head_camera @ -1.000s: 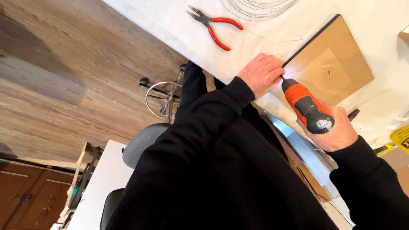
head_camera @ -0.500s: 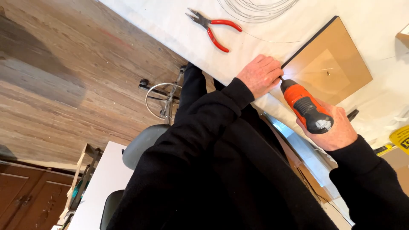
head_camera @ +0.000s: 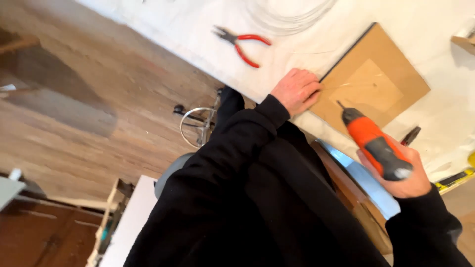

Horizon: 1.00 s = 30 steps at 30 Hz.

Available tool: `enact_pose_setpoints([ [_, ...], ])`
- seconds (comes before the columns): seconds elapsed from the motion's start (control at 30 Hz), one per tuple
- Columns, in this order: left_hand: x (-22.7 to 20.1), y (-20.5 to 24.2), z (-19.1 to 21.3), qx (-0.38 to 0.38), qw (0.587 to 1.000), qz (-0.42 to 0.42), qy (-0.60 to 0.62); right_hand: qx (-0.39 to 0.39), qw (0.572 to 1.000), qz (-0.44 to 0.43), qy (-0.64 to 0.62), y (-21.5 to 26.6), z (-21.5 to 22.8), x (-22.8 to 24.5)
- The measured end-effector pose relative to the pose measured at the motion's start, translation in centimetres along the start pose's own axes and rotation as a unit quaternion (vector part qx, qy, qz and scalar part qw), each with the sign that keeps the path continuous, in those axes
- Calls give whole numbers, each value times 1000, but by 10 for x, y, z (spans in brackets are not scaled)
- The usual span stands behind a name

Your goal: Attach a hanging wire to the back of a frame using screws, a drill, and pliers.

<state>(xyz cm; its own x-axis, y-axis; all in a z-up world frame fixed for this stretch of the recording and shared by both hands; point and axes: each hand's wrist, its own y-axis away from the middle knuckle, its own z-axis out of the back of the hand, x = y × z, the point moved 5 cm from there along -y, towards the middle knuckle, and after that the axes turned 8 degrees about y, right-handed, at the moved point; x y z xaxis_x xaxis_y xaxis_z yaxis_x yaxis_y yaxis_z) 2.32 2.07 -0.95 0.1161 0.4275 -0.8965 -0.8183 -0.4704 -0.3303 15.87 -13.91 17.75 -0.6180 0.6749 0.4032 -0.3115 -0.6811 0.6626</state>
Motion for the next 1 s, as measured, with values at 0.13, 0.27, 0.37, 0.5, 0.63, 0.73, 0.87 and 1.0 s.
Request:
enact_pose_setpoints([
  [0.13,-7,-19,5,11,1000,10,19,-143,988,-50,-31,58,7,-110],
  [0.27,-22,-28,-4,25,996,85,1,-281,927,-114,-221,110,-7,-244],
  [0.37,-29,-36,-14,48,992,115,-24,-409,849,-84,-323,97,9,-301],
  [0.5,-20,-38,-32,39,977,211,18,-494,794,-73,-347,72,-9,-402],
  [0.63,-16,-31,-39,-49,952,302,25,-540,716,24,-442,47,-1,-441],
  [0.73,-16,-27,-31,-99,939,330,-4,-537,683,63,-492,37,9,-434],
  [0.87,0,11,-15,-143,912,375,-80,-529,709,23,-467,42,-8,-448],
  [1.0,8,17,-12,-117,898,397,-152,-515,736,31,-439,47,-9,-445],
])
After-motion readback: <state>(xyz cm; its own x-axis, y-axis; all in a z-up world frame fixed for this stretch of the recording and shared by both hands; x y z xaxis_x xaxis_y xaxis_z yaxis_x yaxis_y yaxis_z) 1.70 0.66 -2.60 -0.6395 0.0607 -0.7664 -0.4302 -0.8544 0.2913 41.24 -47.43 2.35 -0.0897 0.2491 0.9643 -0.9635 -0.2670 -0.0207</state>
